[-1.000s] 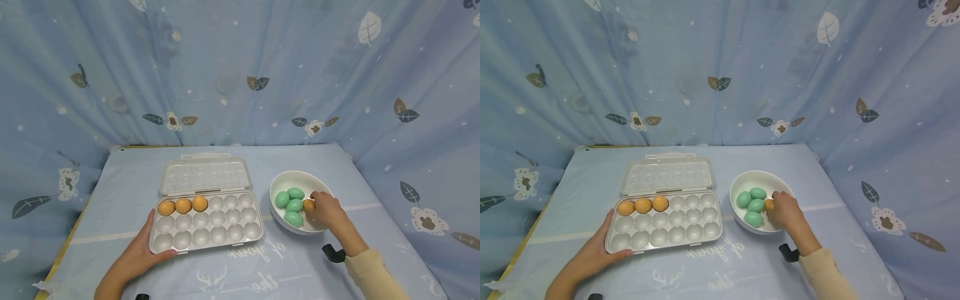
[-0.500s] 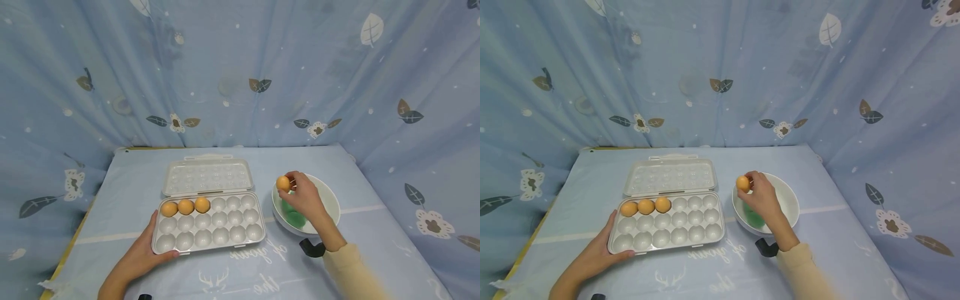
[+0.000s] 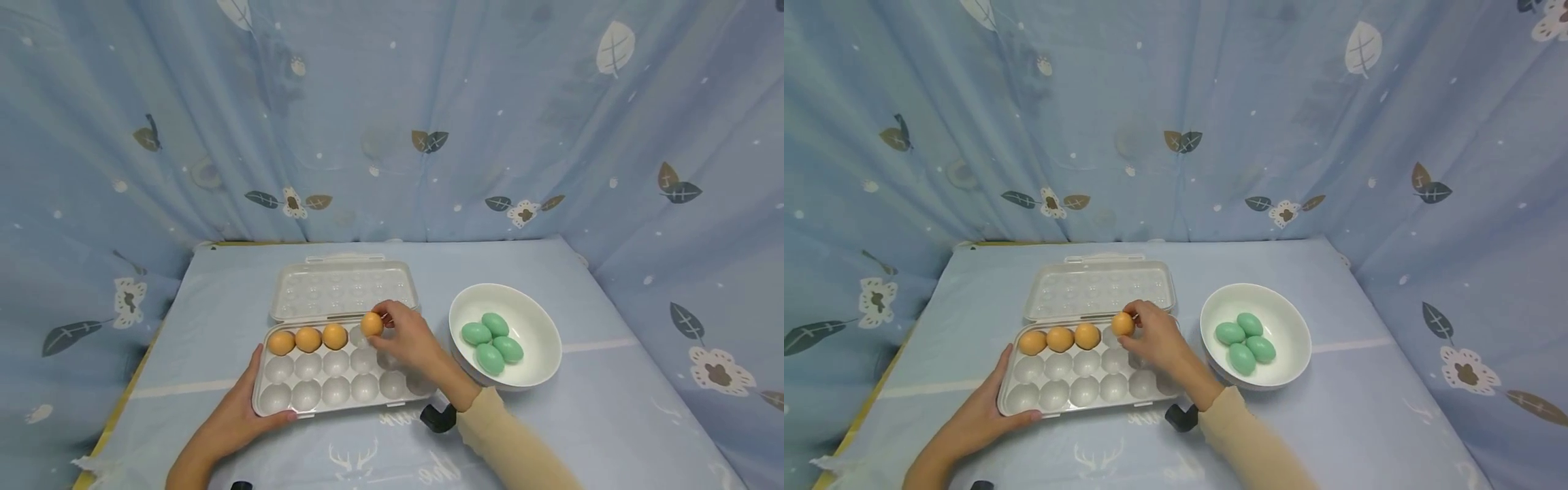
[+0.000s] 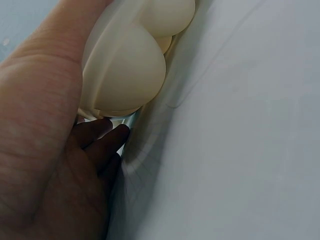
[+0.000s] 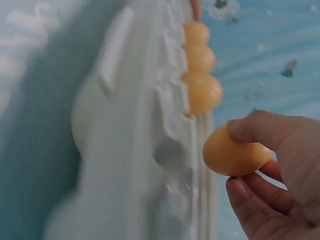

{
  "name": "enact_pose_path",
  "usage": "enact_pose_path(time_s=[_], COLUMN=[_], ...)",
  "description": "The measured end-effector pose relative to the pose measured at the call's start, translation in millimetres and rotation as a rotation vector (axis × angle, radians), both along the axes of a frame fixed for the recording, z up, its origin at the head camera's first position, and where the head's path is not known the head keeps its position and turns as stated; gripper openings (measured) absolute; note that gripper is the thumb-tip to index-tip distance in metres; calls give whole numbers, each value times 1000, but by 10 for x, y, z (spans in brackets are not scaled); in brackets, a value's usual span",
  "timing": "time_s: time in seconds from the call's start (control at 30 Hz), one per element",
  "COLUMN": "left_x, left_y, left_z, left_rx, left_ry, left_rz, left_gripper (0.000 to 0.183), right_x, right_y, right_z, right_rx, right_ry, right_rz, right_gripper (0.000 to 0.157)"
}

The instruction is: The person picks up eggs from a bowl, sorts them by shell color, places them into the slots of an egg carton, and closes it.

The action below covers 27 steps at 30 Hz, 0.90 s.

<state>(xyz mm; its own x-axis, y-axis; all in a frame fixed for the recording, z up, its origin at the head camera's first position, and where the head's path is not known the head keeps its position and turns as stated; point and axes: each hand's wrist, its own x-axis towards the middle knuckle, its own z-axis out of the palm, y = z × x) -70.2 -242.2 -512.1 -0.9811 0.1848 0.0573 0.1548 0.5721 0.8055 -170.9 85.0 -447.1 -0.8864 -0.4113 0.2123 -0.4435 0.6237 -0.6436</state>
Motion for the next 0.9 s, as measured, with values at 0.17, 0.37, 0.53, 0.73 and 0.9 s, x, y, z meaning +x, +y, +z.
enact_pose_path(time_s=[0.17, 0.37, 0.53, 0.73, 0.9], left_x=[4, 6, -1, 7, 6], left_y=[15, 10, 7, -1, -13], left_z=[-38, -44, -41, -17, 2], left_rx=[6, -19, -11, -8, -21], left_ry=[12, 3, 21, 26, 19], left_rz=[-5, 7, -1, 0, 2], left_gripper=[139, 139, 139, 139, 140], right_x=[4, 4, 16, 2, -20], right_y=[-150, -191, -129, 88, 355], right_z=[-170, -272, -181, 16, 167], right_rx=[85, 147, 135, 63, 32], right_ry=[-13, 35, 50, 106, 190], right_rz=[10, 0, -27, -73, -125], right_gripper=[48, 47, 46, 42, 44])
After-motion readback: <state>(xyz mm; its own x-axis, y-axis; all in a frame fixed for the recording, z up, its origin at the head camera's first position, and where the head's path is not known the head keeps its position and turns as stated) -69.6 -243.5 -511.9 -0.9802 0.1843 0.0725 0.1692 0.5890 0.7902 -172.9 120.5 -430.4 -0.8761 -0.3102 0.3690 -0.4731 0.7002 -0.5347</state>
